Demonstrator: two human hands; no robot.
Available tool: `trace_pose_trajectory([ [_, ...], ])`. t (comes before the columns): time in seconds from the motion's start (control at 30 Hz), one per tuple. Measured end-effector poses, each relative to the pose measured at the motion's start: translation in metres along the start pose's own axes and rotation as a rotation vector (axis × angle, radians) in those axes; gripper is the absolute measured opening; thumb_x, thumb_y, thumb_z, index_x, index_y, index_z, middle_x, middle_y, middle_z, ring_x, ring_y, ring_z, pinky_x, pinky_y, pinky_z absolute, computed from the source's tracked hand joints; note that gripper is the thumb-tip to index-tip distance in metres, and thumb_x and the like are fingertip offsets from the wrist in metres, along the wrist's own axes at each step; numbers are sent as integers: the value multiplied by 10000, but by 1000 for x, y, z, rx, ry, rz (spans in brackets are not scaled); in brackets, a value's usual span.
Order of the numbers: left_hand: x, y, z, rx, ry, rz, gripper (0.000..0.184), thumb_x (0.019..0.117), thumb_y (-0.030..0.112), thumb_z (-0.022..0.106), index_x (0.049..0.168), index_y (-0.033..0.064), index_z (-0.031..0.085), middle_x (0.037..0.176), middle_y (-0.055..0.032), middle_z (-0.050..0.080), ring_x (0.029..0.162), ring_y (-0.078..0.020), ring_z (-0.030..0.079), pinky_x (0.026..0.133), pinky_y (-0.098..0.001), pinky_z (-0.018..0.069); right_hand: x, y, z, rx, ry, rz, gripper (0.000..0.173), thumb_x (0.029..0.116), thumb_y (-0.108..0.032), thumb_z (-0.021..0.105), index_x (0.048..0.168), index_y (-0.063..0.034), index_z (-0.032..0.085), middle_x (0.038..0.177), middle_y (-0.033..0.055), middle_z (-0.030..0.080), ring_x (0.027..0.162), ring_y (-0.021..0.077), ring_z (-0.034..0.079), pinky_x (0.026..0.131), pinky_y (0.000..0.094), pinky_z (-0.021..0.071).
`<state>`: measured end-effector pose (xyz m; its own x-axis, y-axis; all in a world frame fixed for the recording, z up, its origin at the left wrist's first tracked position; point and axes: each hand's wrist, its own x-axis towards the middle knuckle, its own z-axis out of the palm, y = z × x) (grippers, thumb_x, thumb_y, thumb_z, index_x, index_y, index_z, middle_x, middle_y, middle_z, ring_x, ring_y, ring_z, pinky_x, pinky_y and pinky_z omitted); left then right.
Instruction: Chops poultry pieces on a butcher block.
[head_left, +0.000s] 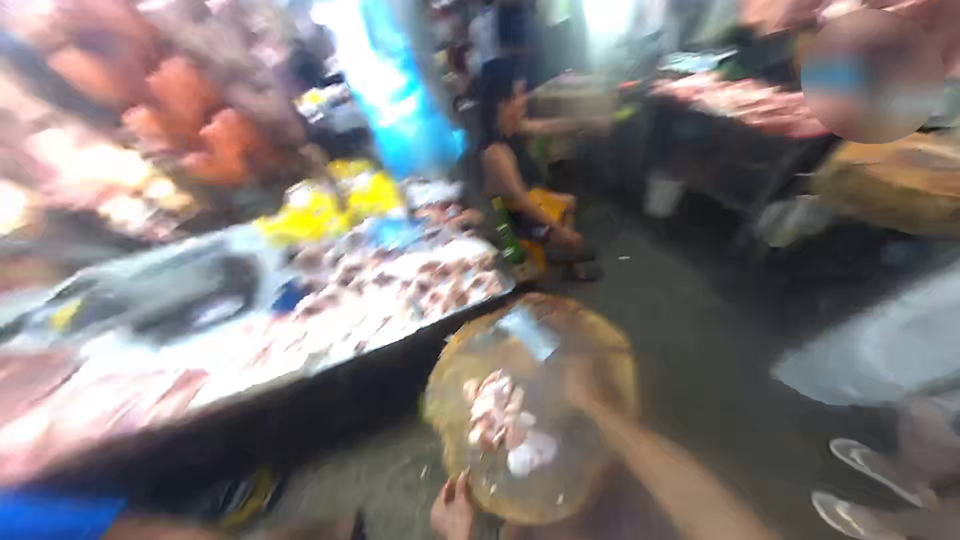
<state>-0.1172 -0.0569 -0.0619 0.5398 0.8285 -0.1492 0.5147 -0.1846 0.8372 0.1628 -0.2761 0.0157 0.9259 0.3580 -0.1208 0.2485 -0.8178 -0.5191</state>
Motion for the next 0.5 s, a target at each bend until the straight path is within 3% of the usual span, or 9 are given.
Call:
trace_pose_trajectory([
  [0.07,16,14,-9,7,21,-44,284,961,235,735,1057,-32,737,962,-172,746,886,-251,722,877,-473,582,4,3,8,-26,-28,10,617,1012,-476,561,1436,-28,572,1486,315,478,1425,487,407,1179,612,348],
  [0.23,39,17,-27,199,-40,-248,331,1036,312,594,1150,34,732,1074,-151,750,1016,-273,721,958,-497,552,11,9,39,-92,-68,73,590,1026,-510,546,1346,-23,642,1444,284,529,1405,469,433,1168,610,348],
  [0.33,45,3,-21,94,-24,-287,369,1024,360,634,1145,20,712,1030,-158,741,896,-261,732,860,-472,598,16,8,47,-74,-32,107,566,1018,-501,567,1311,-26,661,1416,274,544,1374,446,469,1154,597,372],
  [0.4,37,-5,-17,-44,-75,-290,497,953,375,743,1269,4,643,1101,-181,724,938,-269,725,858,-470,602,17,7,50,-72,-14,128,570,1011,-508,578,1313,-31,659,1419,269,542,1370,443,472,1145,599,381],
  [0.5,11,-16,-9,-175,-218,-326,822,867,362,834,1519,69,429,1240,-197,688,1038,-281,728,863,-472,632,14,6,58,-74,1,143,583,1012,-512,568,1301,-14,656,1428,263,539,1387,451,452,1140,602,389],
])
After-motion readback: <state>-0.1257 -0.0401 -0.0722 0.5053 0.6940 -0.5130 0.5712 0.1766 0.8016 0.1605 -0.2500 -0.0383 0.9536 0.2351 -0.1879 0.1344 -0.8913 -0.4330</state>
